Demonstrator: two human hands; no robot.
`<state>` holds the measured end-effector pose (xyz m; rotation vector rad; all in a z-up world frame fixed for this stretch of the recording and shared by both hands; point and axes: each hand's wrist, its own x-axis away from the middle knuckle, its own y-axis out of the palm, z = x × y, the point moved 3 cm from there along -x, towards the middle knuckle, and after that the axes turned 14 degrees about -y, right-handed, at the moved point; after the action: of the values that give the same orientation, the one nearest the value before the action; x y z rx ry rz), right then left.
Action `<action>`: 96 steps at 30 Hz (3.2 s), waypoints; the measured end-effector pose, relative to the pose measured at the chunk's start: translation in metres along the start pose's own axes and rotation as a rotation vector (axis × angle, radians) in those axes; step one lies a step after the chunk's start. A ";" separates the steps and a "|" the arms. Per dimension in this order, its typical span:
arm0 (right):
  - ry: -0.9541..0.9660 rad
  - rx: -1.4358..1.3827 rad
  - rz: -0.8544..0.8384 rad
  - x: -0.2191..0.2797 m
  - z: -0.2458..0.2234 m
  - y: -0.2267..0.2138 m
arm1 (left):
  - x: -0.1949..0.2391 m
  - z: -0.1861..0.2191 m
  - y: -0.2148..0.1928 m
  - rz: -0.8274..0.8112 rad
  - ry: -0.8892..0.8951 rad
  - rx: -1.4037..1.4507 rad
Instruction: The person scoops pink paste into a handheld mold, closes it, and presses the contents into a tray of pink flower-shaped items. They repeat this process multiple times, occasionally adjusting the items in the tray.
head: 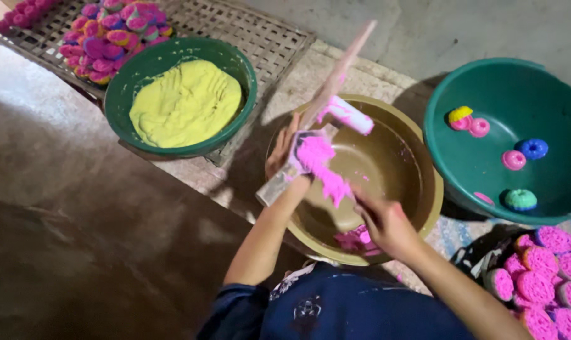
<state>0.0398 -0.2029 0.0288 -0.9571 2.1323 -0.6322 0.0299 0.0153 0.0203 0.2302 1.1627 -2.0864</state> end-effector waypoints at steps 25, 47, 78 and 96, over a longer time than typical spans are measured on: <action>0.432 0.504 -0.985 0.045 0.057 -0.017 | 0.028 -0.055 0.092 -0.570 -0.898 1.202; -0.344 0.457 0.283 0.371 -0.121 -0.207 | 0.274 0.316 0.063 -1.428 0.570 0.597; 1.163 -0.447 0.324 0.565 -0.006 -0.273 | 0.295 0.483 0.277 -1.940 -0.589 2.505; 0.910 -0.574 0.472 0.577 -0.003 -0.272 | 0.320 0.432 0.335 -1.839 -0.475 0.988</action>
<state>-0.1193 -0.8188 -0.0204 -0.3878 3.3259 -0.2050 0.1021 -0.6014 -0.1050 -1.3140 -0.4881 -3.6734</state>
